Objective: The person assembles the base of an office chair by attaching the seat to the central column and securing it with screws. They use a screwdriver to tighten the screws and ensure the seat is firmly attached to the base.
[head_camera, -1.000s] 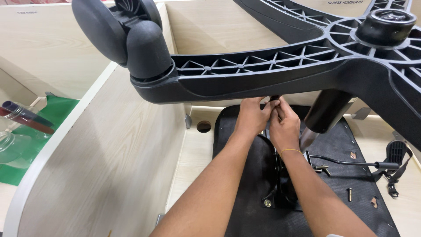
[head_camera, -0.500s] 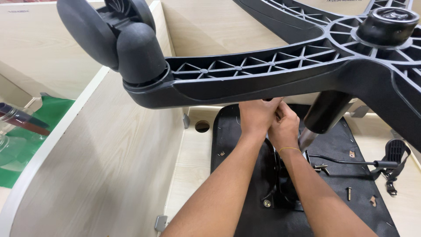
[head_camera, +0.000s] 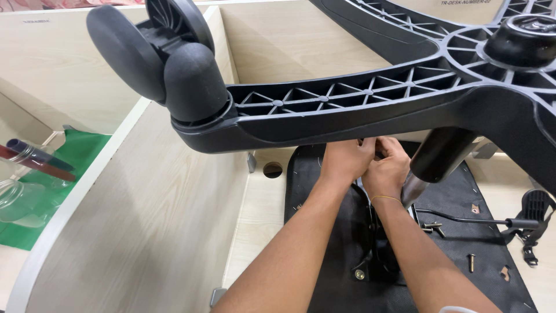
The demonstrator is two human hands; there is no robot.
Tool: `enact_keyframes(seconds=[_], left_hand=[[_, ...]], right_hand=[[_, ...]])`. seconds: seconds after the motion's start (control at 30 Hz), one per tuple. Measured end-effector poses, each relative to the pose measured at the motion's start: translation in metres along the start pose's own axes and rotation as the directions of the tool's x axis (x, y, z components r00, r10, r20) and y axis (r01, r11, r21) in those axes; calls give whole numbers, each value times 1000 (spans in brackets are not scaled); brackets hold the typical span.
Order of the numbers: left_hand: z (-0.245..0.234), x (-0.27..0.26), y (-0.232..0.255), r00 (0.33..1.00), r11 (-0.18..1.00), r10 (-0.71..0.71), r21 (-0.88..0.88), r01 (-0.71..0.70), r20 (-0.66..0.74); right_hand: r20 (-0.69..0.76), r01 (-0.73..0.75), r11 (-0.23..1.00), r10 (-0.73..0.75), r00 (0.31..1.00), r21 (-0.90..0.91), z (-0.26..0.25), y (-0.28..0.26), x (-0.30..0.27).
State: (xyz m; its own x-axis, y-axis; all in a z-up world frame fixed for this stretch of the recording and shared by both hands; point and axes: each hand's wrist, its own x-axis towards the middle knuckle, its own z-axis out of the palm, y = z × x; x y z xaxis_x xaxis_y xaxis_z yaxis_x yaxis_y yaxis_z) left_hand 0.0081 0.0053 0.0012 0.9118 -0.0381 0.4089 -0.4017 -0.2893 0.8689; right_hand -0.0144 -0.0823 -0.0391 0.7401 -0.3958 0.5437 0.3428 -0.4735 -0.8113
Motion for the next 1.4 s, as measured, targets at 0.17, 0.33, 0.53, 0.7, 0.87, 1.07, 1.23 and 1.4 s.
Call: enact_keyframes(seconds=[0.17, 0.33, 0.53, 0.7, 0.87, 1.07, 1.23, 1.4], left_hand=[[7, 8, -1, 984, 949, 170, 276, -150, -50], [8, 13, -1, 967, 896, 255, 381, -227, -22], [11, 11, 5, 999, 999, 9, 40, -8, -32], [3, 26, -13, 996, 964, 17, 264, -38, 83], [-7, 38, -23, 960, 849, 155, 465, -250, 233], [-8, 28, 5, 975, 981, -118, 176, 85, 188], [-16, 19, 26, 970, 991, -110, -47, 123, 217], [-16, 18, 26, 972, 987, -147, -42, 157, 181]], right_hand=[[7, 0, 999, 1, 1000, -54, 0, 2, -3], [74, 68, 997, -66, 995, -32, -4, -4, -2], [202, -121, 989, 101, 974, 88, -9, -6, 1], [105, -47, 999, 46, 993, 5, -3, -13, 6], [61, -70, 995, 74, 995, -66, -2, -25, 7], [163, -95, 992, 107, 981, -81, -11, -21, -2], [195, -40, 998, 50, 979, -53, -15, -21, -7], [227, -72, 996, 82, 970, -50, -14, -24, -7]])
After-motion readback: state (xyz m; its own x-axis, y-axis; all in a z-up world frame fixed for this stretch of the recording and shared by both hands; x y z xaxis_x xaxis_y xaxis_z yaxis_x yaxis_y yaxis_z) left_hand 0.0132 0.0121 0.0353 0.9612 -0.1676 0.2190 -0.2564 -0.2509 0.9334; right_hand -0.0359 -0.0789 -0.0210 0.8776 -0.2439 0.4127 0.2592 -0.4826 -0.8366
